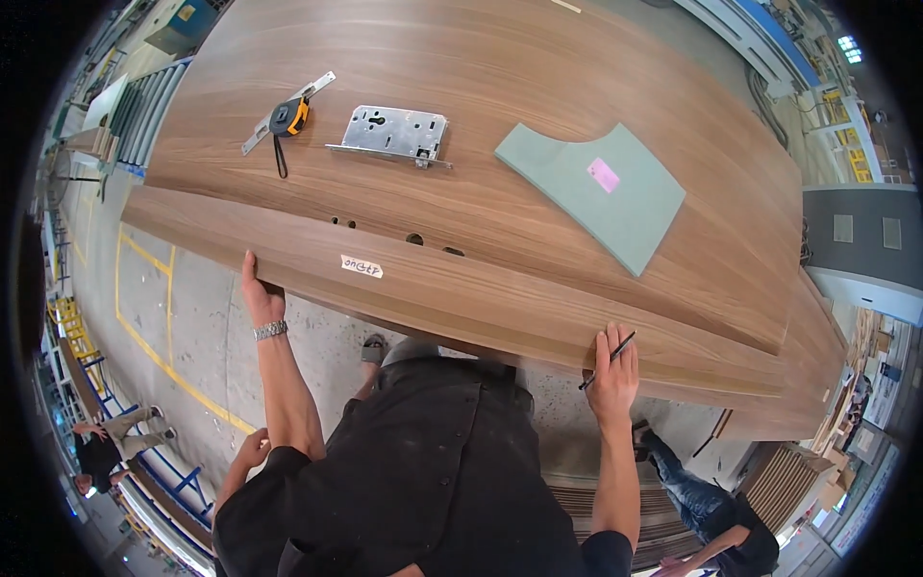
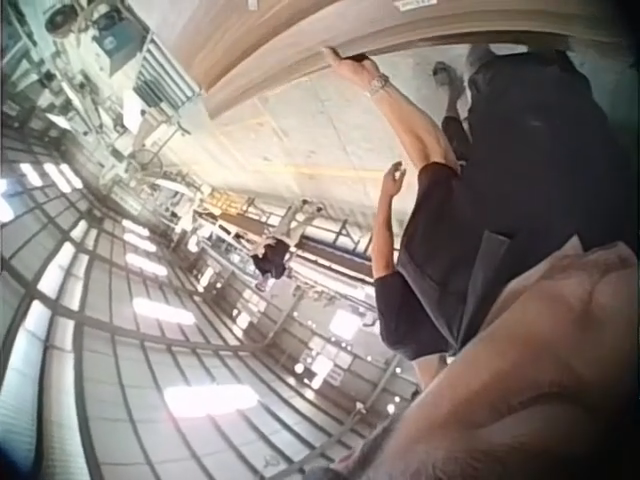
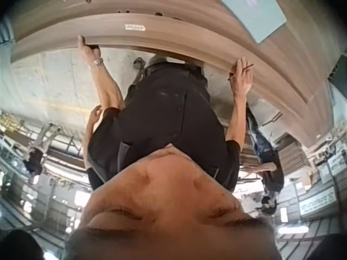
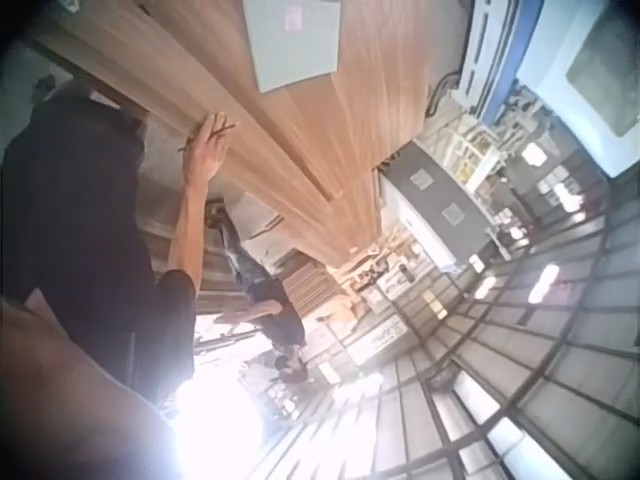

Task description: Measuring and marking large wooden panels using a tape measure and a metal template on a factory workbench.

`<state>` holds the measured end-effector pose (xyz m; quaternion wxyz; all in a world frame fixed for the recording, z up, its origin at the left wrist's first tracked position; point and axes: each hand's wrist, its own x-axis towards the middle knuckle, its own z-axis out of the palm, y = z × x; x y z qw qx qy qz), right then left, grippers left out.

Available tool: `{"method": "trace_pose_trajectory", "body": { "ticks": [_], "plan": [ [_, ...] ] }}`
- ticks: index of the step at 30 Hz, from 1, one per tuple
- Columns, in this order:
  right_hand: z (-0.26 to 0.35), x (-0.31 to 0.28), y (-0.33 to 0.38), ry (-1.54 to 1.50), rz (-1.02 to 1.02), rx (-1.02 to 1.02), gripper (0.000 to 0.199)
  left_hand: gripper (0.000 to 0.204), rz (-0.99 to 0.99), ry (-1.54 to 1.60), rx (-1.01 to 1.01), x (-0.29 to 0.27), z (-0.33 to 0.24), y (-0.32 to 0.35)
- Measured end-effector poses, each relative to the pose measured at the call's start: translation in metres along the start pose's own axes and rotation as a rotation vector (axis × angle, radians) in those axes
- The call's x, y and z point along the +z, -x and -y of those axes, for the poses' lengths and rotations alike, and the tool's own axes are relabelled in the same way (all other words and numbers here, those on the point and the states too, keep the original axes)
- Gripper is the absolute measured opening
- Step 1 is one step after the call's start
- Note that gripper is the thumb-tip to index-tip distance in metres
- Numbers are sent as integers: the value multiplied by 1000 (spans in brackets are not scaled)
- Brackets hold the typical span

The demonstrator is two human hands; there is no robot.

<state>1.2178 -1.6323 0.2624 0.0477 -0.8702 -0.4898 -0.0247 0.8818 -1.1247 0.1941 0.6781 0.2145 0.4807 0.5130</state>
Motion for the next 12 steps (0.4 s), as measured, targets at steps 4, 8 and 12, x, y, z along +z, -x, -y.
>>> {"method": "trace_pose_trajectory", "body": {
  "ticks": [4,8,12],
  "plan": [
    [-5,-6,-13,-87,128,23,76,59,-34,-436,-61,10,6,-7],
    [-6,-5,-17,-130,157,119,84,69,39,-572,-157,7,1,-9],
    [-15,6,-9,-165,208,197,87,106,95,-515,55,11,11,-9]
  ]
}}
